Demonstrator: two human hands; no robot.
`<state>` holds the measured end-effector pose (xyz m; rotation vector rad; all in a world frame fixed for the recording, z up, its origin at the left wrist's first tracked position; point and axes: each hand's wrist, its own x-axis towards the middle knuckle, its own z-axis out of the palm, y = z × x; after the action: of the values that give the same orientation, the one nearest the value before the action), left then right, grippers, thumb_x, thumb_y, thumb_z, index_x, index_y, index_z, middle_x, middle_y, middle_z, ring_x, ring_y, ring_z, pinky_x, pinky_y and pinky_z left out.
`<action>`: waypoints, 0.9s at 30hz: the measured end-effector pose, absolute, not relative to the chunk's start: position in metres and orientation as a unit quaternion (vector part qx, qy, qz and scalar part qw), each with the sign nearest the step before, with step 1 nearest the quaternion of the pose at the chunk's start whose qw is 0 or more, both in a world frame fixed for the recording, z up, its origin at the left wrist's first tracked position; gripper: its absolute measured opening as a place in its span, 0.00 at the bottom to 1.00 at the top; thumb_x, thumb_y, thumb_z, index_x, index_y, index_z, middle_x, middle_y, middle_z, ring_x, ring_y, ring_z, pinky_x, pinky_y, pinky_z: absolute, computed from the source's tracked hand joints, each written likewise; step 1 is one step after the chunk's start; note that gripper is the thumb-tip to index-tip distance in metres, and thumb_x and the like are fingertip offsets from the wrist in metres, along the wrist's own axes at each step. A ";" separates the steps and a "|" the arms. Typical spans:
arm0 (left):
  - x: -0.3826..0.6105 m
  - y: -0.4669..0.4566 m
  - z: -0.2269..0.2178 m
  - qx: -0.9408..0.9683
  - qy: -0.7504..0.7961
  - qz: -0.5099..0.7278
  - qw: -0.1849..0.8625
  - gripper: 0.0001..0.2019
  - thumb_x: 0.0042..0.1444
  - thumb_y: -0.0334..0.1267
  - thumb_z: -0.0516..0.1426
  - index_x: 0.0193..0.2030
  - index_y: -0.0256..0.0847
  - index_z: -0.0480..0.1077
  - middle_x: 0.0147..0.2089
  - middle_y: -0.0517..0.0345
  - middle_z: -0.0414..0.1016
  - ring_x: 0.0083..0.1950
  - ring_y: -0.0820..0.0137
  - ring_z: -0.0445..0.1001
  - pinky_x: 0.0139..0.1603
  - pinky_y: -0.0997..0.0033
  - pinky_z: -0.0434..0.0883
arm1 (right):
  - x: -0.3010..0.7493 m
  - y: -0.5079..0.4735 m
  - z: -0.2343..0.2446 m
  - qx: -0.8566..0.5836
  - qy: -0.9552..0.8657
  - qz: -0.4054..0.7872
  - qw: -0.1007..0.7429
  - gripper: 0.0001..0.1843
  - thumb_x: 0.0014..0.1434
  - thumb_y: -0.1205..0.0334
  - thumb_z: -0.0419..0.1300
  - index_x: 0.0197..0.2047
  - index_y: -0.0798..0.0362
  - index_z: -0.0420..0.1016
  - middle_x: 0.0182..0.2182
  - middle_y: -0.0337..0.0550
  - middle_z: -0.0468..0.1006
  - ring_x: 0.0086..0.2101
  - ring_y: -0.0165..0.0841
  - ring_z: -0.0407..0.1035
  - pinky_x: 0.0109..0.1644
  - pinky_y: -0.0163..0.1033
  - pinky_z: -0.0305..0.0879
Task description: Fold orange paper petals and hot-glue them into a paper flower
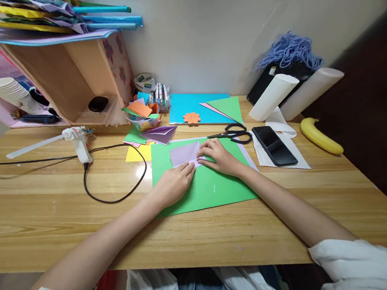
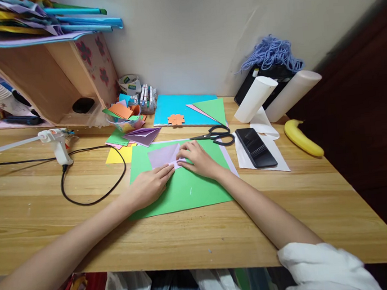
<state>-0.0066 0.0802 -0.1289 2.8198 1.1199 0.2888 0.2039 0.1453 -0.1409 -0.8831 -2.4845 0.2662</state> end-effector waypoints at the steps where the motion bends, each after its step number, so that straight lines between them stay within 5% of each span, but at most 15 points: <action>1: -0.006 0.079 -0.129 0.925 0.366 0.094 0.045 0.22 0.55 0.25 0.47 0.57 0.32 0.60 0.60 0.41 0.62 0.60 0.59 0.63 0.55 0.60 0.66 | 0.204 0.145 -0.141 -0.302 -0.919 0.084 0.241 0.04 0.60 0.63 0.54 0.36 0.50 0.70 0.37 0.46 0.70 0.41 0.39 0.61 0.46 0.46 0.60; 13: -0.004 0.067 -0.112 0.901 0.430 0.058 0.020 0.22 0.57 0.44 0.46 0.40 0.27 0.73 0.44 0.36 0.74 0.46 0.55 0.73 0.43 0.61 0.71 | 0.206 0.137 -0.138 -0.198 -0.965 -0.023 0.170 0.15 0.58 0.71 0.48 0.40 0.49 0.74 0.39 0.43 0.77 0.41 0.35 0.68 0.36 0.39 0.66; 19: -0.010 0.069 -0.106 0.888 0.457 0.043 0.030 0.22 0.59 0.45 0.44 0.32 0.30 0.73 0.34 0.41 0.75 0.35 0.58 0.75 0.31 0.63 0.69 | 0.206 0.138 -0.135 -0.198 -0.964 -0.017 0.177 0.14 0.58 0.71 0.48 0.37 0.50 0.74 0.38 0.43 0.77 0.39 0.35 0.70 0.33 0.38 0.65; 27: -0.016 0.075 -0.111 0.887 0.451 0.093 0.022 0.17 0.60 0.42 0.46 0.30 0.34 0.71 0.30 0.49 0.72 0.32 0.64 0.71 0.32 0.67 0.65 | 0.226 0.146 -0.137 -0.213 -0.957 0.023 0.194 0.16 0.56 0.75 0.47 0.31 0.52 0.73 0.40 0.42 0.78 0.36 0.34 0.71 0.32 0.38 0.65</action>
<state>-0.0162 0.0752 -0.1111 2.7503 1.3972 0.2885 0.2263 0.1464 -0.1366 -0.5962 -2.6853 0.0648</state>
